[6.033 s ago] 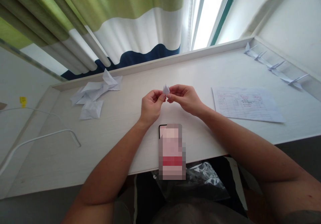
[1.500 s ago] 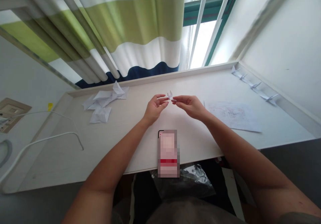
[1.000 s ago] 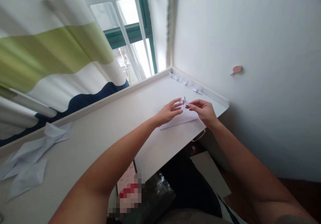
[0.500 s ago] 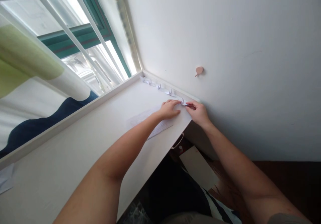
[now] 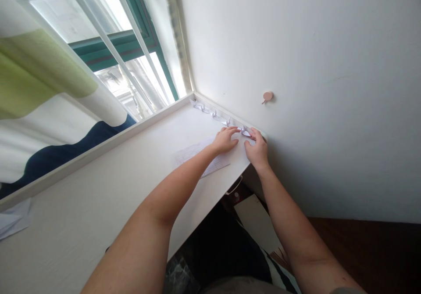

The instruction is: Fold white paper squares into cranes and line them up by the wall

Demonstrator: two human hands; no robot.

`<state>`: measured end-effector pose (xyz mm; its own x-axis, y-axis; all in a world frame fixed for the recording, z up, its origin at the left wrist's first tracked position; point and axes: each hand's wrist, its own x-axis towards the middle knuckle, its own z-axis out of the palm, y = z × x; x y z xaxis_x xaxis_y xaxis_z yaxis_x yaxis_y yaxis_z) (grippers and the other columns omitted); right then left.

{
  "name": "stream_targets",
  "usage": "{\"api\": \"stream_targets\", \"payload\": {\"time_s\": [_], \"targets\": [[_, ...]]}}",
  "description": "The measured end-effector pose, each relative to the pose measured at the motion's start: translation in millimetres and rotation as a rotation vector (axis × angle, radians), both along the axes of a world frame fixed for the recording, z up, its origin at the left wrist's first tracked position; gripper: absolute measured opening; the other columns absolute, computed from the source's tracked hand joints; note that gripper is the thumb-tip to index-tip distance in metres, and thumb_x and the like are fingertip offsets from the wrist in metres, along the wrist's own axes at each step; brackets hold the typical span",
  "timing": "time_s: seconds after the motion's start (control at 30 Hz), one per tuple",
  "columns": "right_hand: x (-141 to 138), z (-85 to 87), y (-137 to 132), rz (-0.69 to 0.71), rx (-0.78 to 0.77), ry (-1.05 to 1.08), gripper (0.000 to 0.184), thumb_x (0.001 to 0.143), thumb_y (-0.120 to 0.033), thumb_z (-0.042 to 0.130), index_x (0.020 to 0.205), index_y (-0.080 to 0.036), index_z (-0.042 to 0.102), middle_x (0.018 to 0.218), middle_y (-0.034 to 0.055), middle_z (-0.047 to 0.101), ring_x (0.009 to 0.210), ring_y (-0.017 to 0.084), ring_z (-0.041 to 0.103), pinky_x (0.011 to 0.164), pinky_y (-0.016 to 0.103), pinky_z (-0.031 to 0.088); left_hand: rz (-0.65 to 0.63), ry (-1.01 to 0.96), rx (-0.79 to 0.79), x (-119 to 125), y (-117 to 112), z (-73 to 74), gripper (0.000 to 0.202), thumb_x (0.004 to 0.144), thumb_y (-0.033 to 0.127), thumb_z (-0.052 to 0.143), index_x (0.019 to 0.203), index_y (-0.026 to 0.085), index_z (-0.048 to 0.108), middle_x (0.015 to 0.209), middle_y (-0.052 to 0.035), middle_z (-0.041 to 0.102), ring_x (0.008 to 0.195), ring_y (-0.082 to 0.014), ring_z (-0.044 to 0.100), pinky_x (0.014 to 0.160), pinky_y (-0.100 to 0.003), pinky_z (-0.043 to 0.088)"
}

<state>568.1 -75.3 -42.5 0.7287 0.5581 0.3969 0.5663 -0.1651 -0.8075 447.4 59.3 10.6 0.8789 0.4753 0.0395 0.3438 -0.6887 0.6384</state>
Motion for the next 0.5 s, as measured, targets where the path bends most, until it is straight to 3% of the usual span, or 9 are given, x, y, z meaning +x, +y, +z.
{"api": "stream_targets", "payload": {"time_s": [0.1,0.37,0.5], "targets": [[-6,-4.0,-7,-0.033,0.045,-0.149,0.053,0.088,-0.022,0.055,0.138,-0.015,0.073,0.136,0.0206,0.08,0.13,0.035,0.074,0.121,0.056,0.055,0.005,-0.009,-0.018,-2,-3,0.4,0.056,0.094,0.023,0.062,0.149,0.027,0.071,0.17,-0.0054,0.06,0.157,-0.0365,0.048,0.134,-0.059,0.035],[-1,-3.9,-7,0.074,-0.156,-0.24,0.052,0.088,-0.026,0.059,0.137,-0.016,0.077,0.139,0.0195,0.08,0.132,0.039,0.073,0.124,0.061,0.052,0.019,0.014,-0.039,-3,-13,9.5,0.054,0.094,0.022,0.062,0.147,0.027,0.072,0.166,-0.0043,0.064,0.155,-0.0377,0.048,0.132,-0.061,0.035],[-15,2.2,-13,0.033,-0.068,-0.273,0.056,0.091,-0.027,0.056,0.142,-0.01,0.071,0.146,0.0256,0.075,0.142,0.042,0.067,0.125,0.063,0.05,-0.003,-0.004,-0.016,-31,-12,26.9,0.051,0.097,0.023,0.064,0.148,0.027,0.071,0.166,-0.0048,0.064,0.156,-0.0376,0.046,0.133,-0.06,0.034]]}}
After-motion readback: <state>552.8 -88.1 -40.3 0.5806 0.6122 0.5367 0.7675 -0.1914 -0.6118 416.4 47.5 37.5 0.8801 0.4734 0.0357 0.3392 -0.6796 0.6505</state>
